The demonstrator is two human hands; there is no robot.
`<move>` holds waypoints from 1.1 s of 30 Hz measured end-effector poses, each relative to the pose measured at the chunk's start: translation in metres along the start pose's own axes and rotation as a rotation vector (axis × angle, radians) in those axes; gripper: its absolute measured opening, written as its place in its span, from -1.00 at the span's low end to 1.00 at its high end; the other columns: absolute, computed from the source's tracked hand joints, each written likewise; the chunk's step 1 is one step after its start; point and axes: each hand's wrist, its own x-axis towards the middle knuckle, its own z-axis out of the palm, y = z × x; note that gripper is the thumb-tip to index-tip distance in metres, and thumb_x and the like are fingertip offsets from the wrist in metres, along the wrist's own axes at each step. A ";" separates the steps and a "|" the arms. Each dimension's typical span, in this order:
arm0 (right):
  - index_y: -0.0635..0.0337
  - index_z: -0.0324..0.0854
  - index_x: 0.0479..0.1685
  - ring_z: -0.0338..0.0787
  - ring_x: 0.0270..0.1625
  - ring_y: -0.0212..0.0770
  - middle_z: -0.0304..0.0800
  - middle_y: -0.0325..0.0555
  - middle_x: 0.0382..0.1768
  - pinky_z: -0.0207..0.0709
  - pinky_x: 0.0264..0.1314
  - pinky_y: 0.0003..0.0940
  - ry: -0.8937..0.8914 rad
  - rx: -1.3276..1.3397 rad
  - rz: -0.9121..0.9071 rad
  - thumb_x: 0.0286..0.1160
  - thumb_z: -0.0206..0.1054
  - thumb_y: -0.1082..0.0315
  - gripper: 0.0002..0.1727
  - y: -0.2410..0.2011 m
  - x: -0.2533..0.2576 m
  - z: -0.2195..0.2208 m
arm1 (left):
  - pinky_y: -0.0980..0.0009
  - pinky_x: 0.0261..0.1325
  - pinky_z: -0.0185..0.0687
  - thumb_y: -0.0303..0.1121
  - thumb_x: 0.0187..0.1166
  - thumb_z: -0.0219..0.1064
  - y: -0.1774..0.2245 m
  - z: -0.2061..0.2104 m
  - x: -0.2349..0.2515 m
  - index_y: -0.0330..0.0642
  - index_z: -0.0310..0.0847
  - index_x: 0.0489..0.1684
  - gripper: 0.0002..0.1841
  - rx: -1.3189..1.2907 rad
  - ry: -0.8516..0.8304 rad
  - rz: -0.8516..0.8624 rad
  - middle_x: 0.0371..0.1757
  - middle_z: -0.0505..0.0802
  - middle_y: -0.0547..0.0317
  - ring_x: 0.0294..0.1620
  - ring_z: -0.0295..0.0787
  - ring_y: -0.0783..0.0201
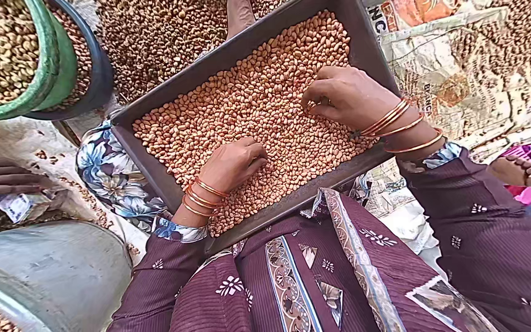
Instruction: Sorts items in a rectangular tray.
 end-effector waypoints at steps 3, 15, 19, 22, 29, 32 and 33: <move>0.25 0.78 -0.14 0.80 0.04 0.19 0.77 0.18 -0.07 0.62 0.09 0.13 -0.028 -0.042 0.025 0.50 0.42 0.46 -0.91 -0.004 0.004 0.005 | 0.07 -0.13 0.73 -0.28 0.67 0.33 0.000 0.001 0.001 -0.21 0.81 -0.08 -0.80 -0.029 0.038 -0.034 -0.18 0.84 -0.01 -0.23 0.83 0.05; 0.10 0.86 -0.30 0.81 -0.17 -0.13 0.81 -0.11 -0.26 0.67 -0.08 -0.12 -0.240 0.180 -0.269 0.45 0.41 0.42 -0.89 -0.028 -0.028 0.012 | 0.68 -0.62 0.21 -0.29 0.80 0.04 0.018 -0.006 0.013 -0.05 0.60 -0.23 -0.77 -0.873 0.218 -0.377 -0.59 0.54 0.48 -0.69 0.33 0.60; 0.09 0.84 -0.36 0.79 -0.22 -0.15 0.77 -0.13 -0.30 0.66 -0.15 -0.17 -0.269 0.194 -0.248 0.37 0.50 0.40 -0.97 -0.036 -0.046 0.033 | 0.57 -0.30 0.42 -0.19 0.70 0.30 0.027 0.000 0.016 -0.11 0.81 -0.16 -0.77 -0.374 0.132 -0.257 -0.35 0.69 0.32 -0.42 0.51 0.52; 0.14 0.77 -0.34 0.78 -0.26 -0.13 0.75 -0.11 -0.32 0.64 -0.21 -0.16 -0.249 0.144 -0.175 0.43 0.43 0.42 -0.95 -0.041 -0.052 0.037 | 0.29 -0.20 0.58 -0.29 0.60 0.38 0.033 0.014 0.019 -0.16 0.85 -0.12 -0.82 -0.242 0.020 -0.044 -0.30 0.72 0.10 -0.32 0.64 0.24; 0.17 0.70 -0.29 0.76 -0.28 -0.04 0.69 -0.04 -0.31 0.60 -0.31 -0.11 -0.227 0.066 -0.165 0.40 0.32 0.39 -0.92 -0.044 -0.051 0.045 | 0.11 -0.32 0.72 -0.37 0.66 0.31 0.040 0.038 0.019 -0.23 0.82 -0.09 -0.83 -0.020 -0.025 0.143 -0.26 0.73 -0.05 -0.29 0.77 -0.03; 0.20 0.71 -0.24 0.78 -0.25 0.00 0.69 0.00 -0.27 0.61 -0.30 -0.08 -0.273 0.011 -0.131 0.45 0.29 0.38 -0.89 -0.049 -0.046 0.041 | 0.12 -0.34 0.72 -0.33 0.65 0.31 0.043 0.044 0.019 -0.23 0.81 -0.12 -0.82 -0.008 -0.006 0.155 -0.28 0.73 -0.02 -0.30 0.78 0.00; 0.21 0.71 -0.26 0.77 -0.27 0.01 0.67 0.00 -0.28 0.61 -0.31 -0.08 -0.265 -0.015 -0.128 0.47 0.28 0.38 -0.88 -0.051 -0.044 0.038 | 0.14 -0.37 0.70 -0.31 0.61 0.33 0.044 0.046 0.020 -0.23 0.81 -0.15 -0.81 -0.029 0.010 0.145 -0.30 0.72 0.00 -0.33 0.76 0.03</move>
